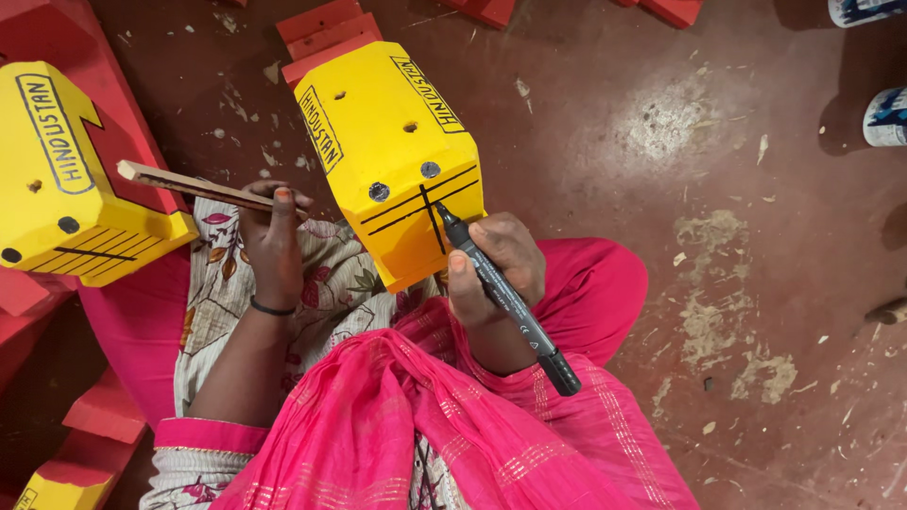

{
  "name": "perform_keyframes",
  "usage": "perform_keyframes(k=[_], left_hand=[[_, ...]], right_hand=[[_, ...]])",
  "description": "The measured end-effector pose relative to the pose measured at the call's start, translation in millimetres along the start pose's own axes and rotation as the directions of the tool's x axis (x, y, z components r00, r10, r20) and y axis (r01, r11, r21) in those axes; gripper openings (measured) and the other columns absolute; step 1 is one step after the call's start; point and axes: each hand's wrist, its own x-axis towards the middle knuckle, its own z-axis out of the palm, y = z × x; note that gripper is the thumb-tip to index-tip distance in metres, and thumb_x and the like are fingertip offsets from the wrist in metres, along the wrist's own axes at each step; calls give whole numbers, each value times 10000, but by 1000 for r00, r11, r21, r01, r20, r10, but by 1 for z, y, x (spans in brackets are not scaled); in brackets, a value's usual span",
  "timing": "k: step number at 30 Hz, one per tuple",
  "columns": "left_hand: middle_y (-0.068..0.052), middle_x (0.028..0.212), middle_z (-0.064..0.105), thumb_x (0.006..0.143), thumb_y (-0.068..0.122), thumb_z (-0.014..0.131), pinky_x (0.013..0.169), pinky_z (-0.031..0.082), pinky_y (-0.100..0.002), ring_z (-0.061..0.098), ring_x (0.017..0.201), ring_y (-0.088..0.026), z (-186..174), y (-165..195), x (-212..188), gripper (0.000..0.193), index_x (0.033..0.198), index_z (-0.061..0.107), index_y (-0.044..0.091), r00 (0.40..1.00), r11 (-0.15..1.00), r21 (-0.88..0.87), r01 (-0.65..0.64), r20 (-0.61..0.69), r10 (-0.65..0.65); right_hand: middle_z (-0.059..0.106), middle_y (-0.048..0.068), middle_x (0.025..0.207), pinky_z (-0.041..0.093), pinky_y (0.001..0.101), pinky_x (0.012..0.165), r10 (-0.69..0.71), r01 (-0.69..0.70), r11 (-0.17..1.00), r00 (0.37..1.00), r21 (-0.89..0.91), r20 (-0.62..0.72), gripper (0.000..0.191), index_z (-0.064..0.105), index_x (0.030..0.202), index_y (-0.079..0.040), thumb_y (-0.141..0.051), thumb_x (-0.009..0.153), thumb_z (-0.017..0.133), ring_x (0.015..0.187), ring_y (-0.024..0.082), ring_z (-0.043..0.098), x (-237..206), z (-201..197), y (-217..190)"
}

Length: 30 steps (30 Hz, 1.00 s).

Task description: The person sits on the floor holding a yellow painted wooden block on their lap and uses a black marker to draw dots and lines on its surface, at times using a thin wooden strip as a straightedge guide. They rotate the block to reach different sides and set finished blocks aside among other painted pieces.

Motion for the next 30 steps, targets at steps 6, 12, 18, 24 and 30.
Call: perform_keyframes(k=[6, 12, 18, 24, 30], left_hand=[[-33, 1064, 600, 1145, 235, 559, 906, 518, -278, 622, 1009, -117, 0, 1, 1, 203, 1239, 496, 67, 1000, 1000, 3, -15, 4, 15], [-32, 1050, 599, 1138, 225, 568, 879, 515, -267, 624, 996, -113, -1, -1, 1, 199, 1235, 497, 66, 1000, 1000, -31, 1, 4, -1], [-31, 1042, 611, 1134, 232, 564, 862, 518, -268, 627, 976, -110, -2, -3, 0, 203, 1234, 503, 66, 1000, 1000, -12, 12, -10, -12], [-29, 1053, 600, 1134, 235, 576, 879, 519, -274, 623, 992, -111, -3, -3, 2, 218, 1243, 497, 64, 1000, 999, -40, 16, -3, -16], [-32, 1044, 597, 1128, 248, 583, 867, 519, -273, 621, 986, -111, -2, -2, 2, 234, 1243, 494, 64, 1000, 999, -50, 19, -2, -19]], right_hand=[[661, 167, 988, 575, 335, 730, -7, 12, 999, 994, 46, -109, 277, 601, 1224, -25, -118, 974, 678, 834, 234, 662, -3, 7, 8], [638, 189, 1013, 581, 320, 712, 10, 7, 995, 984, 99, -178, 287, 593, 1220, -10, -121, 971, 684, 816, 217, 663, -10, 13, 14], [654, 165, 1038, 586, 309, 704, 23, -15, 997, 993, 71, -117, 278, 573, 1224, 9, -109, 991, 670, 776, 215, 661, -11, 3, 11], [621, 195, 1035, 577, 286, 622, 95, -35, 981, 946, 191, -310, 258, 598, 1167, 26, -87, 947, 672, 707, 193, 647, -13, 16, 22], [600, 202, 1072, 592, 299, 657, 24, 1, 997, 955, 81, -295, 240, 582, 1158, 36, -65, 954, 658, 764, 197, 655, -13, 16, 20]])
